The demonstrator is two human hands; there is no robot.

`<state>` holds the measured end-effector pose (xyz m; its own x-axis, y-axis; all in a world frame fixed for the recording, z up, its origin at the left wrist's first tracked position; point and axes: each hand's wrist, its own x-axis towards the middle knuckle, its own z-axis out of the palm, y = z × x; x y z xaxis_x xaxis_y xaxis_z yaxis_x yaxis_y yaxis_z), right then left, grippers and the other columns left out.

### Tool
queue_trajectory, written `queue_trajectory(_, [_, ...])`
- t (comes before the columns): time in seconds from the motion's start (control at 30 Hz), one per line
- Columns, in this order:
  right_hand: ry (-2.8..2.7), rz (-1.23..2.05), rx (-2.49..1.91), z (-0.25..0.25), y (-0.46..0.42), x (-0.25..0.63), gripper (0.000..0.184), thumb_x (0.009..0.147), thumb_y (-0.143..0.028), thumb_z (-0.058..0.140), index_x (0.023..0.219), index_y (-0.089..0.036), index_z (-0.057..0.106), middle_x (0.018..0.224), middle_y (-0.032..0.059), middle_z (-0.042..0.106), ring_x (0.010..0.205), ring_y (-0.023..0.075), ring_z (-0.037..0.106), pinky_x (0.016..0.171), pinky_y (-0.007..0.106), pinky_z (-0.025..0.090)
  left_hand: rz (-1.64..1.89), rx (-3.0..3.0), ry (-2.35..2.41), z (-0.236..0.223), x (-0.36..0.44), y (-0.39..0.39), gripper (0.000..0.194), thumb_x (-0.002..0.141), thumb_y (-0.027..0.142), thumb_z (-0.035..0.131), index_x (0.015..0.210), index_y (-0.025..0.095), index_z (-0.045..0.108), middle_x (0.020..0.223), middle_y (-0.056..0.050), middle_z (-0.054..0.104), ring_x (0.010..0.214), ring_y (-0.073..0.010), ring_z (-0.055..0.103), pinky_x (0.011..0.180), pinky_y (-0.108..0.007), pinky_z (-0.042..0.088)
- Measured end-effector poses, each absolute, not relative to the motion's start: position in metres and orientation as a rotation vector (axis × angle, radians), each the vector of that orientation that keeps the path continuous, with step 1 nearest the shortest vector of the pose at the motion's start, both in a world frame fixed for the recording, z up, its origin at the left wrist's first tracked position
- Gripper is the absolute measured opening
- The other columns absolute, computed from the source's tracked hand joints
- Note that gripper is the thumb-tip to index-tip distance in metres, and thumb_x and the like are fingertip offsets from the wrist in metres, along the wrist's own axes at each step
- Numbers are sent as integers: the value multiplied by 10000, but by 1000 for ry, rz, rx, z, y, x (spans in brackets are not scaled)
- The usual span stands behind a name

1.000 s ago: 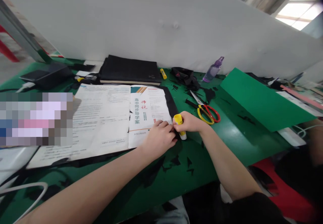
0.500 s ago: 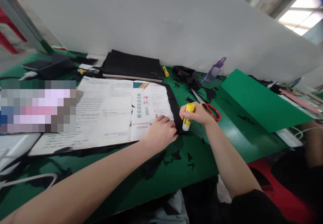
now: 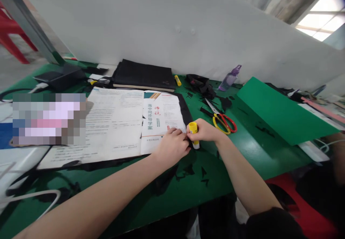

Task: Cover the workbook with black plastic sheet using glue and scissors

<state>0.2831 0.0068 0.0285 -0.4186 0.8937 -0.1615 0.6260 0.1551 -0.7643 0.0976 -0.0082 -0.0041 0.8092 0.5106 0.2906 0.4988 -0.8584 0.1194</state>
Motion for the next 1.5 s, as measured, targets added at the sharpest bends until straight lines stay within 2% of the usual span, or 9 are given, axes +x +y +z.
queue_trajectory(0.2, [-2141,1241,-1384,31,4,289,161,635,-210,602,529,-161,492,507,-58,423,505,69,354,462,214,278,480,2935,815,-4,98,-8,193,882,308,574,893,186,722,892,-42,694,923,-231,601,858,-385,434])
queue_trajectory(0.3, [-2078,1294,-1302,38,2,294,148,658,-222,562,540,-167,492,514,-41,470,495,81,395,476,225,322,506,2919,804,-5,98,-7,185,884,303,578,886,193,727,902,-38,698,911,-219,602,847,-375,436])
queue_trajectory(0.47, [-1895,1119,-1239,44,2,298,178,728,-273,525,583,-171,514,587,-9,525,559,100,460,543,238,372,556,2907,780,-6,97,-7,165,879,286,591,878,194,728,895,-29,702,899,-204,605,845,-362,434])
queue_trajectory(0.73, [-1959,1233,-1277,26,9,286,54,658,-200,589,646,-149,600,618,-11,573,600,108,495,571,229,399,568,2921,789,-6,97,-7,161,871,294,590,849,206,723,889,-20,703,893,-211,604,842,-371,429])
queue_trajectory(1.07, [-2028,1357,-1348,31,3,292,73,608,-130,577,554,-154,536,515,-58,468,504,69,376,477,215,299,557,2933,795,-8,98,-7,184,886,265,562,836,181,717,844,-28,694,871,-214,593,824,-371,427])
queue_trajectory(1.23, [-1843,1261,-1232,38,3,305,226,709,-290,595,530,-169,528,536,-9,523,518,106,461,506,254,361,572,2920,778,-9,98,-6,184,895,241,550,844,188,719,862,-32,688,881,-204,590,826,-362,427])
queue_trajectory(1.3, [-1685,1118,-1207,35,6,307,268,761,-369,582,578,-177,543,602,4,547,551,111,482,509,256,374,580,2916,776,-9,98,-7,183,896,233,547,847,181,715,862,-37,686,886,-205,592,830,-361,429])
queue_trajectory(1.4, [-1457,918,-1210,28,14,307,262,829,-453,540,781,-200,590,768,18,598,597,110,516,495,246,400,595,2916,770,-9,98,-8,180,897,222,539,851,170,705,873,-47,684,897,-211,592,829,-364,433])
queue_trajectory(1.5, [-1237,862,-1232,22,22,306,347,770,-478,640,1005,-230,581,865,16,626,679,128,603,599,274,507,610,2913,760,-8,97,-8,162,894,214,538,859,169,689,876,-48,682,893,-209,593,822,-360,440])
